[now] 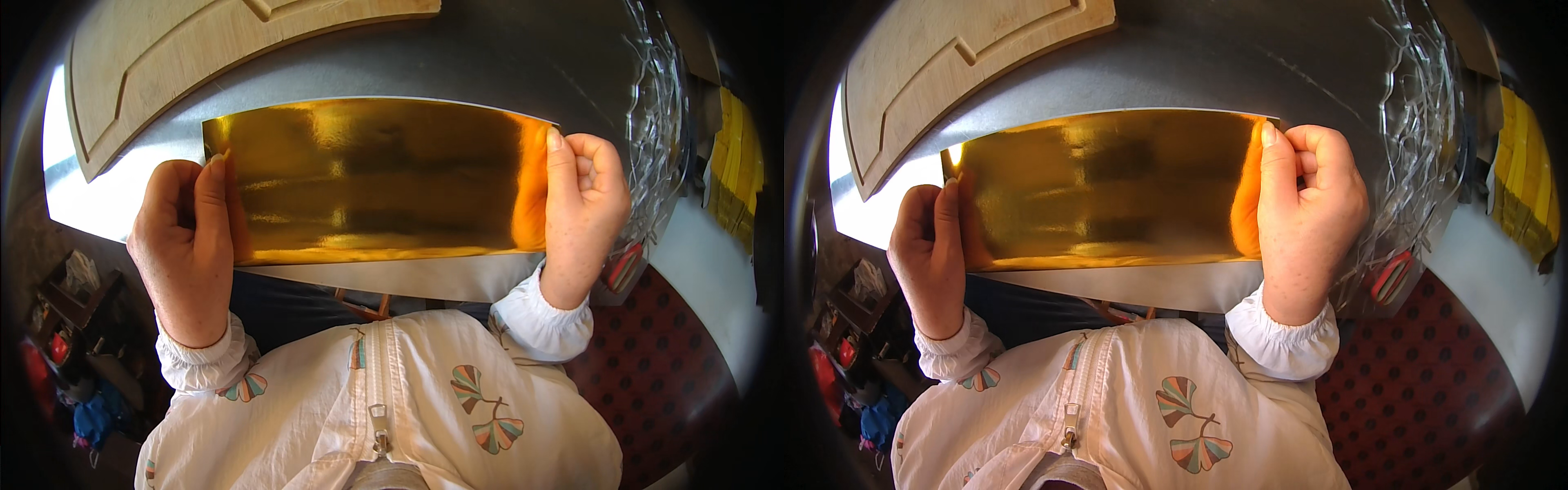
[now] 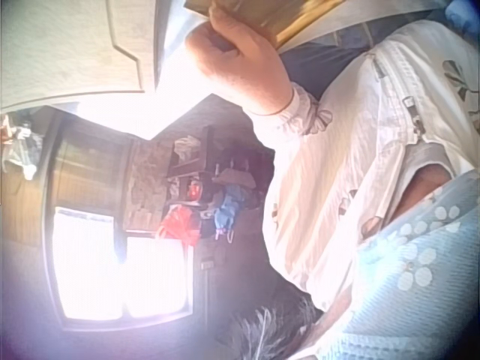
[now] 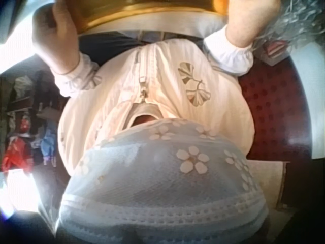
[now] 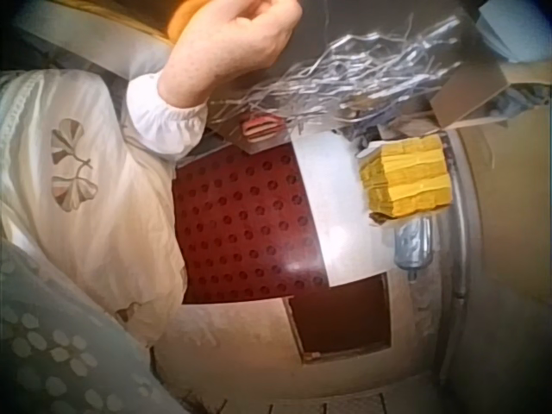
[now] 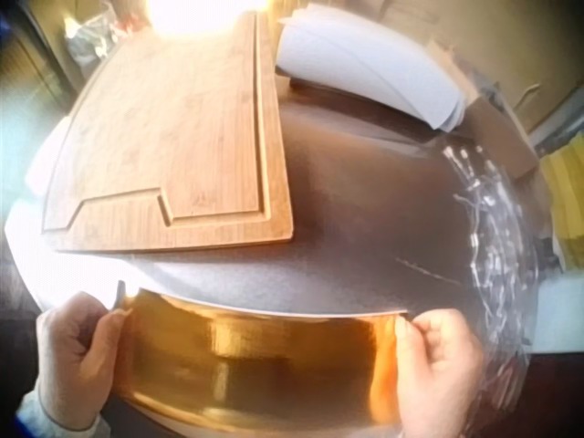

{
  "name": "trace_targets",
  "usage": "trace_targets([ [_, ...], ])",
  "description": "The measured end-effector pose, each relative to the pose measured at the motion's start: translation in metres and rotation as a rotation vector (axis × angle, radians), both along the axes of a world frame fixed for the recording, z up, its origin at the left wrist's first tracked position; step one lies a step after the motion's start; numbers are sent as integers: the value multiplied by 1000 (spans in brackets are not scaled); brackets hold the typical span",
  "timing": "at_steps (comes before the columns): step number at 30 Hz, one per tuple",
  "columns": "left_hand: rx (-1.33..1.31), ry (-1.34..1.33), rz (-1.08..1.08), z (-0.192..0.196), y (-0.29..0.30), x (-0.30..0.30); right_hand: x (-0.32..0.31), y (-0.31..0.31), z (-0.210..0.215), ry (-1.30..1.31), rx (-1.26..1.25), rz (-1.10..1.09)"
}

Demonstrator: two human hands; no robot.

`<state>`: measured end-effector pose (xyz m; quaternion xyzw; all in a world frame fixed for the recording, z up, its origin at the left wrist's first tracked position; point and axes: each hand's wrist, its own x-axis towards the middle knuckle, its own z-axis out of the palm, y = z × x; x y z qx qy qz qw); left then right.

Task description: The person folds a gold-colored sheet of paper into a small triangular packet by hand, pressing the creases to form a neat shape. The person then picks up another gold sheet and begins folding it in the same manner.

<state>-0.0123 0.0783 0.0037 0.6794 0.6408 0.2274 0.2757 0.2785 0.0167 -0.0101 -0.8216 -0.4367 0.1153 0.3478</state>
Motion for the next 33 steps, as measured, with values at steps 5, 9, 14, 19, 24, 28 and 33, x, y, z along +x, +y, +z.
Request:
trace_targets([
  [5,12,4,1,-1,0,1,0,0,0,-5,-1,-3],
  [9,-6,-15,1,0,0,-1,-2,0,1,47,21,-10],
  [14,16,8,-4,0,1,0,-2,1,1,12,-2,-13],
  [19,-3,-9,-1,2,1,2,-1,1,1,-13,-19,-11],
  [24,-7,0,8,3,1,2,-2,2,2,-8,-35,-27],
  [28,-29,-34,25,5,2,5,-2,1,1,-12,-25,-16],
  [33,-58,-53,57,6,1,7,2,-3,0,-4,11,44],
])
